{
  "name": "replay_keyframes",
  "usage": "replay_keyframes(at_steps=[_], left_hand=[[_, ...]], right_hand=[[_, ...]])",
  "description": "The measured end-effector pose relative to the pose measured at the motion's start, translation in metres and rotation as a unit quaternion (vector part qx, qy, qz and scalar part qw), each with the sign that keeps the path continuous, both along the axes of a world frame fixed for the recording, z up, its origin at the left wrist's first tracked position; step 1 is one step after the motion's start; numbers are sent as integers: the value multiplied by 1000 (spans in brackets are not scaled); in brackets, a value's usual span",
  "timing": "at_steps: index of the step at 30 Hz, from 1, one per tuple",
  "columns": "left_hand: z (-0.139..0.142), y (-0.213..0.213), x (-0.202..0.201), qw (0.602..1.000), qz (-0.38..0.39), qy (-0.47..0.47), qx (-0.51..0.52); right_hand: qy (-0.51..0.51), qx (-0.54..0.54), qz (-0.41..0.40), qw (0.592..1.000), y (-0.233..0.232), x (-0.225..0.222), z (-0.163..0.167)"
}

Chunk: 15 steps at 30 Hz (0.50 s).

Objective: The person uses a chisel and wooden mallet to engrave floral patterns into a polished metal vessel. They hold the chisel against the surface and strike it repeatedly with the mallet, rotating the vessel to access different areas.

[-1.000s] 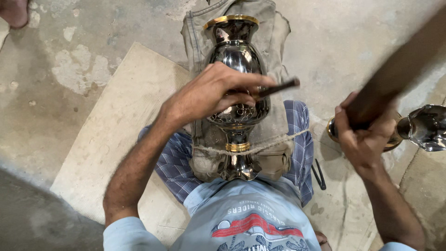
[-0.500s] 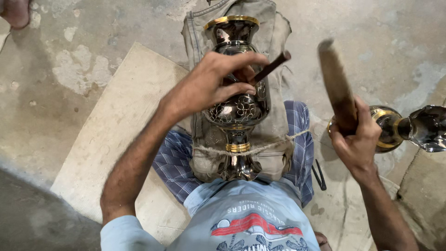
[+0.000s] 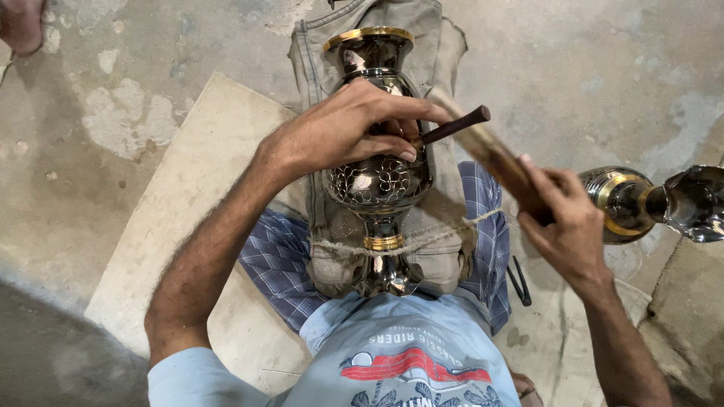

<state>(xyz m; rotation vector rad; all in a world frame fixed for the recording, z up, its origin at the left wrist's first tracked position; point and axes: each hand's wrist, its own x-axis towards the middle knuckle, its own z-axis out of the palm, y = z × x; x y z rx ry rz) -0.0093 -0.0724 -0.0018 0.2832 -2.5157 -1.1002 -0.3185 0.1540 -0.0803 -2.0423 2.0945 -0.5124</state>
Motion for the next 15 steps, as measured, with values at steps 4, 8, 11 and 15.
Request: replay_keyframes(at_steps=[4, 8, 11, 15], left_hand=[[0, 1, 1, 1000, 3, 7, -4], [-1, 2, 2, 1000, 1, 8, 5], [-1, 3, 3, 1000, 7, 8, 8], [0, 5, 3, 1000, 18, 5, -17]], right_hand=[[-133, -163, -14, 977, 1, -6, -1], [-93, -207, 12, 974, -1, -13, 0], [-48, -246, 15, 968, -4, -17, -1], [-102, -185, 7, 977, -10, -18, -4]])
